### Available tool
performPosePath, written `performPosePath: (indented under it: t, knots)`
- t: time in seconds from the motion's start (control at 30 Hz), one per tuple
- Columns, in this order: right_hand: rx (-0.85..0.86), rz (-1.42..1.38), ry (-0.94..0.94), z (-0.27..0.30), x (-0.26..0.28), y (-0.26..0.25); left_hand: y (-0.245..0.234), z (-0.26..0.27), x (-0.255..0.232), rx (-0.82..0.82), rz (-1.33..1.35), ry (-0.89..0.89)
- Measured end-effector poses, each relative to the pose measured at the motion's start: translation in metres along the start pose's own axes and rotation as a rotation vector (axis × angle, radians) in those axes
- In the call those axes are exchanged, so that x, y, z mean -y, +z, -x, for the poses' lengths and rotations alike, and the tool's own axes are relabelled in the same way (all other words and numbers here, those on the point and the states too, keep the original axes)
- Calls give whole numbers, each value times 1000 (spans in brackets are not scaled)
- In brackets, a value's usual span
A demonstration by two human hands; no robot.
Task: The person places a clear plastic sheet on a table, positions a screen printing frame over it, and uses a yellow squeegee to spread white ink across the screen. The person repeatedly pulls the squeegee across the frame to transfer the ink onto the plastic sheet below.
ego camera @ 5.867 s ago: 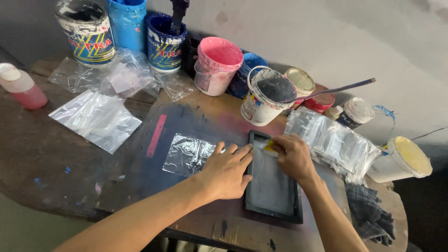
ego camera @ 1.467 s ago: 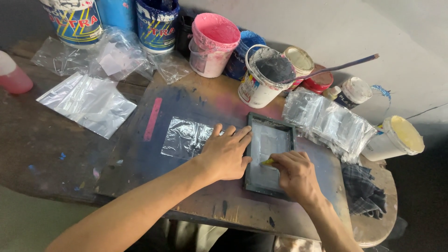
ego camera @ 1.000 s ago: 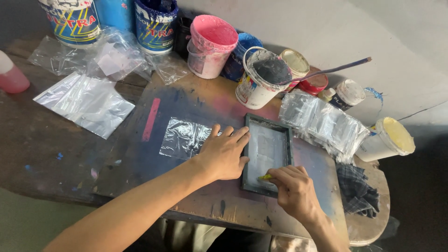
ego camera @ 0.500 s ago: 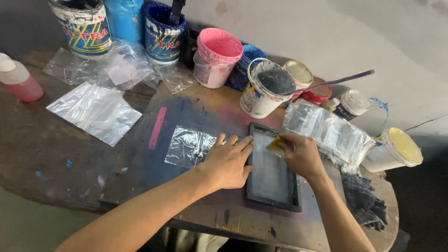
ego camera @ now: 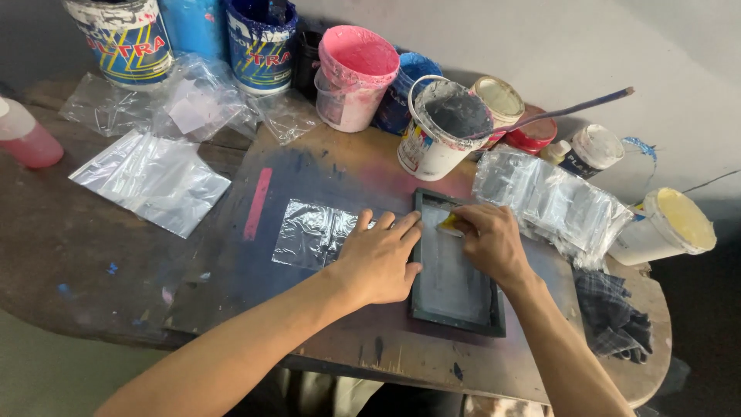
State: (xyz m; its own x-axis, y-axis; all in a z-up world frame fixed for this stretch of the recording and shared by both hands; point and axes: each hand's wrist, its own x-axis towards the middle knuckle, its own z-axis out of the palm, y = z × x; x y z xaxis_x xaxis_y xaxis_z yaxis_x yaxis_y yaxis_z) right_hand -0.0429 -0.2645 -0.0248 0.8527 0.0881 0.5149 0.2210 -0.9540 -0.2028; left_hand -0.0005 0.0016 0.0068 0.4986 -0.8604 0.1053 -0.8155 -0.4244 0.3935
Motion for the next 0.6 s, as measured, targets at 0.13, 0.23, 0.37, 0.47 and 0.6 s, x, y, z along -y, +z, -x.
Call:
performPosePath:
  t: [0.13,0.23,0.37,0.47,0.6]
  knots:
    - [53,16,93,3,26,-18,-3,1,-4,3,2,-10]
    - [61,-25,95,8,30,-20,-4,0,-3,5,-15,-10]
    - [80,-27,123,13,41,-26,-3,0,-3,-6,-23,-10]
    - [100,-49,124,18,46,-29,-1,1,-2,-14,-24,-9]
    - [114,-55,154,22,52,-34,-2,1,-1,-13,-15,-4]
